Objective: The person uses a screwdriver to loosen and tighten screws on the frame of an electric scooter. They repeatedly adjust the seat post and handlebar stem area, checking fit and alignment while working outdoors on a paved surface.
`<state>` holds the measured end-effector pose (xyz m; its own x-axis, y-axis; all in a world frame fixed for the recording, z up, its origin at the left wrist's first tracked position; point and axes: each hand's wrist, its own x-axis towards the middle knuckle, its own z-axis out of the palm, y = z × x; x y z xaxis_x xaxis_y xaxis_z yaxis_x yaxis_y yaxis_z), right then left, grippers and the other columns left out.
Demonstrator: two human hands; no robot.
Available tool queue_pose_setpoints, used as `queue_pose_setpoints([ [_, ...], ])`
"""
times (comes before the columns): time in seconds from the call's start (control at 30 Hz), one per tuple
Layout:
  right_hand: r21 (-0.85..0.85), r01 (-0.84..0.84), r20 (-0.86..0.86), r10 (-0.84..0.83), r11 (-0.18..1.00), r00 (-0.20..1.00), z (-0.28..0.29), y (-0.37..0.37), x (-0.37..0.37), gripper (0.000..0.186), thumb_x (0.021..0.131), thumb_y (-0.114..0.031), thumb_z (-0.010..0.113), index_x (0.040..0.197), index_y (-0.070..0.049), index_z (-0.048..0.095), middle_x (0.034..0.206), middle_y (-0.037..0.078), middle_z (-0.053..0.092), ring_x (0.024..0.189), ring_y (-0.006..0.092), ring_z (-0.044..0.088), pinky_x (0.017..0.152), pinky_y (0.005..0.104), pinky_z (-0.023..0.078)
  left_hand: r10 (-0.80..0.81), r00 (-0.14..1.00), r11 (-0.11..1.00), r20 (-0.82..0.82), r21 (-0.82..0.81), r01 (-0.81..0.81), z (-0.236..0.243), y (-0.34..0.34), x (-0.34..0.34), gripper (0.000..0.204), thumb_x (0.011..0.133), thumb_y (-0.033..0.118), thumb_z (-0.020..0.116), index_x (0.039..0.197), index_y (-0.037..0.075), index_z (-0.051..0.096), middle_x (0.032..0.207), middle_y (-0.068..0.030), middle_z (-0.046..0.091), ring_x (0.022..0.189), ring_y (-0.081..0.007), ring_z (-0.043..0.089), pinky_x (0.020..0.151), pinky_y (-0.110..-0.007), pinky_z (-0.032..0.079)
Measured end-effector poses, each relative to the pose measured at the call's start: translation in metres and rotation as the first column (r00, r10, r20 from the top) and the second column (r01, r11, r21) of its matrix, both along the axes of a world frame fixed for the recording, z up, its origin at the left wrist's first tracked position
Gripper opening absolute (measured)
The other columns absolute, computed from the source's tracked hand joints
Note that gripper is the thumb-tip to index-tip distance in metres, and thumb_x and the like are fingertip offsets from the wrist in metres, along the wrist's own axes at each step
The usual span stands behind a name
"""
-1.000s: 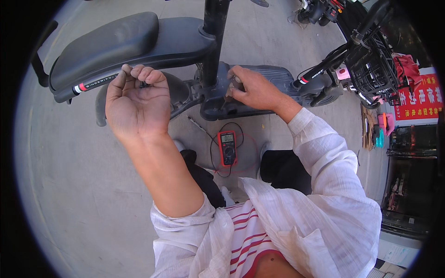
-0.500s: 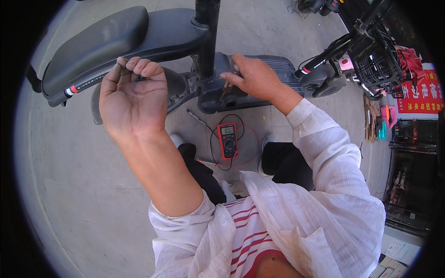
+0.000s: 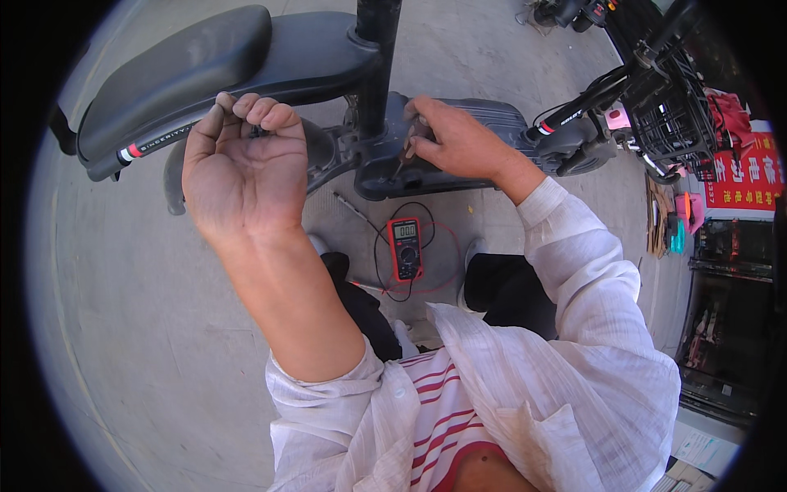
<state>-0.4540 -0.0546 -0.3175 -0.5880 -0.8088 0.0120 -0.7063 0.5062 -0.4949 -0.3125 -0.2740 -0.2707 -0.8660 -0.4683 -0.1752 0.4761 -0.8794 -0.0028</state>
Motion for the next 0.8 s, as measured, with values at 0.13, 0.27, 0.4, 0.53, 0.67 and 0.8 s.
queue_pose_setpoints([
  [0.13,-0.068,-0.044,-0.019,0.043,0.997,0.999,-0.004,-0.001,-0.002,0.027,0.084,-0.013,0.063,0.103,0.000,0.049,0.089,0.018,0.062,0.083,0.0361,0.061,0.072,0.0419,0.046,0.014,1.000,1.000,0.023,-0.006,-0.014,0.002,0.001,0.000,0.012,0.090,0.006,0.046,0.093,-0.004,0.051,0.083,-0.0117,0.047,0.073,-0.0218,0.045,0.065,-0.032,0.042],
  [0.27,0.022,-0.003,-0.073,0.005,1.000,0.997,-0.004,-0.007,0.000,0.026,0.084,-0.011,0.063,0.102,0.001,0.049,0.087,0.018,0.061,0.085,0.0372,0.059,0.074,0.0423,0.045,0.019,1.000,1.000,0.012,-0.017,-0.019,0.001,-0.001,0.002,0.013,0.090,0.007,0.045,0.093,-0.004,0.051,0.083,-0.0114,0.047,0.073,-0.0214,0.045,0.065,-0.032,0.041],
  [0.4,0.034,0.030,-0.130,-0.025,0.999,0.991,-0.007,-0.011,0.003,0.025,0.084,-0.011,0.062,0.101,0.001,0.049,0.087,0.019,0.061,0.085,0.0389,0.059,0.074,0.0434,0.045,0.028,0.999,1.000,0.027,-0.001,-0.028,0.003,-0.001,0.003,0.013,0.090,0.007,0.045,0.093,-0.004,0.051,0.082,-0.0112,0.047,0.073,-0.0212,0.045,0.065,-0.032,0.041],
  [0.53,0.041,0.043,-0.113,-0.038,0.998,0.993,-0.004,-0.013,0.003,0.026,0.083,-0.013,0.063,0.101,0.001,0.050,0.086,0.019,0.062,0.084,0.0403,0.059,0.073,0.0443,0.046,0.032,0.999,0.999,0.032,0.002,-0.032,0.004,-0.001,0.003,0.013,0.090,0.007,0.045,0.093,-0.004,0.051,0.082,-0.0110,0.048,0.073,-0.0212,0.045,0.065,-0.032,0.041],
  [0.67,0.123,0.029,-0.013,-0.027,0.992,1.000,0.002,-0.012,-0.002,0.030,0.082,-0.018,0.065,0.099,0.001,0.050,0.084,0.020,0.065,0.082,0.0424,0.061,0.070,0.0460,0.047,0.038,0.999,0.999,0.027,0.014,-0.039,0.003,-0.002,0.005,0.013,0.090,0.007,0.045,0.093,-0.004,0.051,0.082,-0.0109,0.048,0.073,-0.0210,0.045,0.065,-0.032,0.041],
  [0.8,0.206,0.006,-0.093,0.013,0.979,0.996,0.006,-0.014,-0.007,0.036,0.081,-0.027,0.066,0.095,0.002,0.052,0.082,0.020,0.066,0.081,0.0423,0.062,0.069,0.0474,0.049,0.037,0.999,0.999,0.009,0.010,-0.037,0.001,-0.003,0.005,0.013,0.090,0.007,0.045,0.093,-0.004,0.051,0.081,-0.0108,0.048,0.072,-0.0209,0.045,0.065,-0.032,0.041],
])
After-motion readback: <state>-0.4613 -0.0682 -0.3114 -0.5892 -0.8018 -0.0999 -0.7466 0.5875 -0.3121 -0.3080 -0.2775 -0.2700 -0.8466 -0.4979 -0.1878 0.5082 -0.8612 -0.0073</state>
